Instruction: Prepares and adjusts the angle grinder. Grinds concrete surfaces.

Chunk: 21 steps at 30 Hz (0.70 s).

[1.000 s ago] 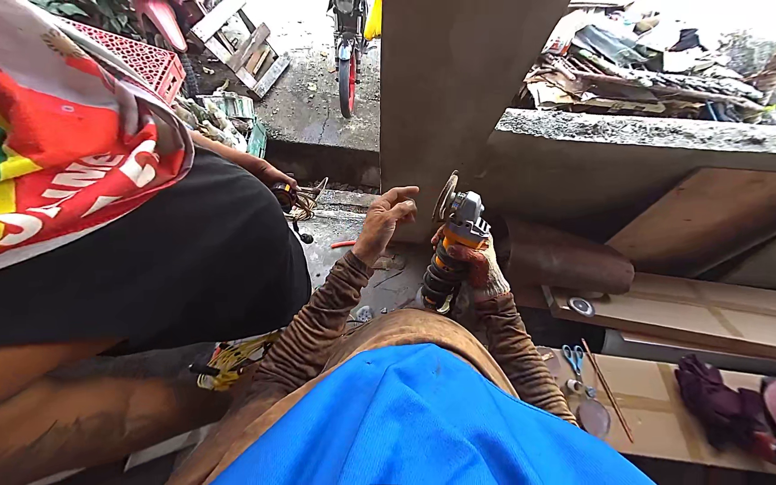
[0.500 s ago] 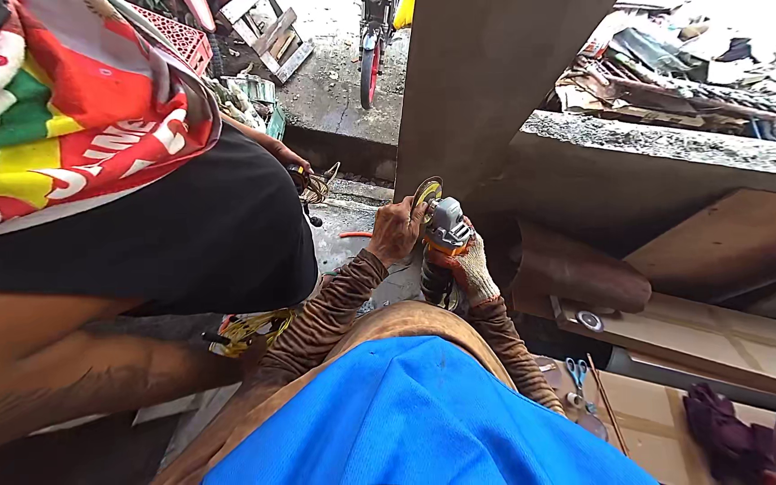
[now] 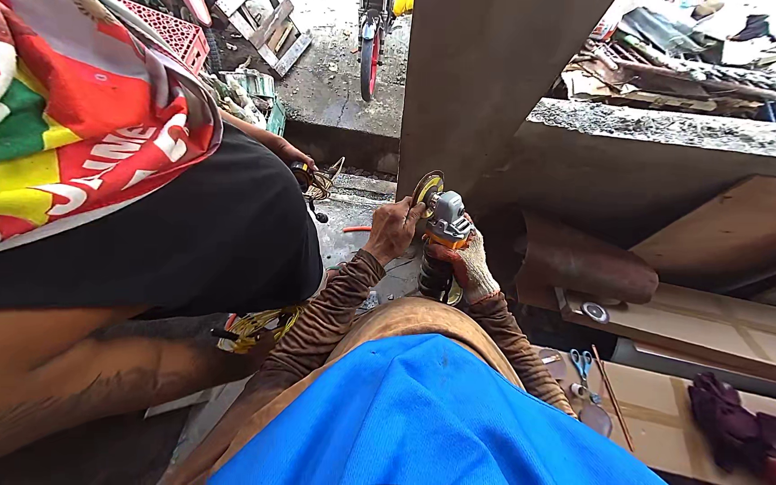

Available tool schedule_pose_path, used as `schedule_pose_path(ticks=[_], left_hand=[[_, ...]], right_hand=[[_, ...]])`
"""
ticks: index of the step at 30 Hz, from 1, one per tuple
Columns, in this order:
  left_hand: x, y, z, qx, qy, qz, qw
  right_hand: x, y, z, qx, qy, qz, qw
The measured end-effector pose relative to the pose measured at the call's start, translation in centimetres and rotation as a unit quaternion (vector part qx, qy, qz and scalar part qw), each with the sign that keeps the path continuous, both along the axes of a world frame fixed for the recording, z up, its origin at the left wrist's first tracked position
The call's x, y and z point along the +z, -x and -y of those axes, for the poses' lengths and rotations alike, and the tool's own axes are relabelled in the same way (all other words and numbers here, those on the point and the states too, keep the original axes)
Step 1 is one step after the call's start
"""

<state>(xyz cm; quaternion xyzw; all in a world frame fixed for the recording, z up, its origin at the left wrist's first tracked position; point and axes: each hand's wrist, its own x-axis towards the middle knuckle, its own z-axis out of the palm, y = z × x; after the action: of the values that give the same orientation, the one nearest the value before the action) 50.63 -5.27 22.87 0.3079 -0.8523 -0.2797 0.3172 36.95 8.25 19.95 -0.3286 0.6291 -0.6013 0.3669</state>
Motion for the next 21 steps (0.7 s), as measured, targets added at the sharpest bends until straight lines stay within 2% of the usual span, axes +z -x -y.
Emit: schedule_pose_path(ticks=[2, 4, 7, 10, 12, 17, 21], left_hand=[[-0.2, 0.2, 0.0, 0.011, 0.026, -0.002, 1.000], [0.0, 0.3, 0.2, 0.012, 0.012, 0.007, 1.000], [0.5, -0.2, 0.8, -0.021, -0.101, -0.004, 0.995], [0.8, -1.1, 1.2, -0.073, -0.237, -0.107, 0.963], [0.0, -1.3, 1.1, -0.058, -0.292, -0.161, 0.941], [-2.1, -0.4, -0.3, 0.003, -0.340, -0.157, 0.927], [-2.4, 0.6, -0.6, 0.010, -0.352, -0.131, 0.927]], right_hand=[[0.0, -0.2, 0.0, -0.002, 0.006, 0.011, 1.000], [0.1, -0.3, 0.0, -0.006, 0.006, 0.009, 1.000], [0.0, -0.4, -0.2, -0.017, 0.011, 0.017, 1.000], [0.3, -0.5, -0.4, -0.035, -0.006, 0.002, 0.999], [0.4, -0.4, -0.3, -0.052, -0.026, -0.027, 0.998], [1.5, -0.6, 0.1, -0.110, -0.143, -0.138, 0.974], [1.5, -0.7, 0.0, -0.112, -0.147, -0.157, 0.970]])
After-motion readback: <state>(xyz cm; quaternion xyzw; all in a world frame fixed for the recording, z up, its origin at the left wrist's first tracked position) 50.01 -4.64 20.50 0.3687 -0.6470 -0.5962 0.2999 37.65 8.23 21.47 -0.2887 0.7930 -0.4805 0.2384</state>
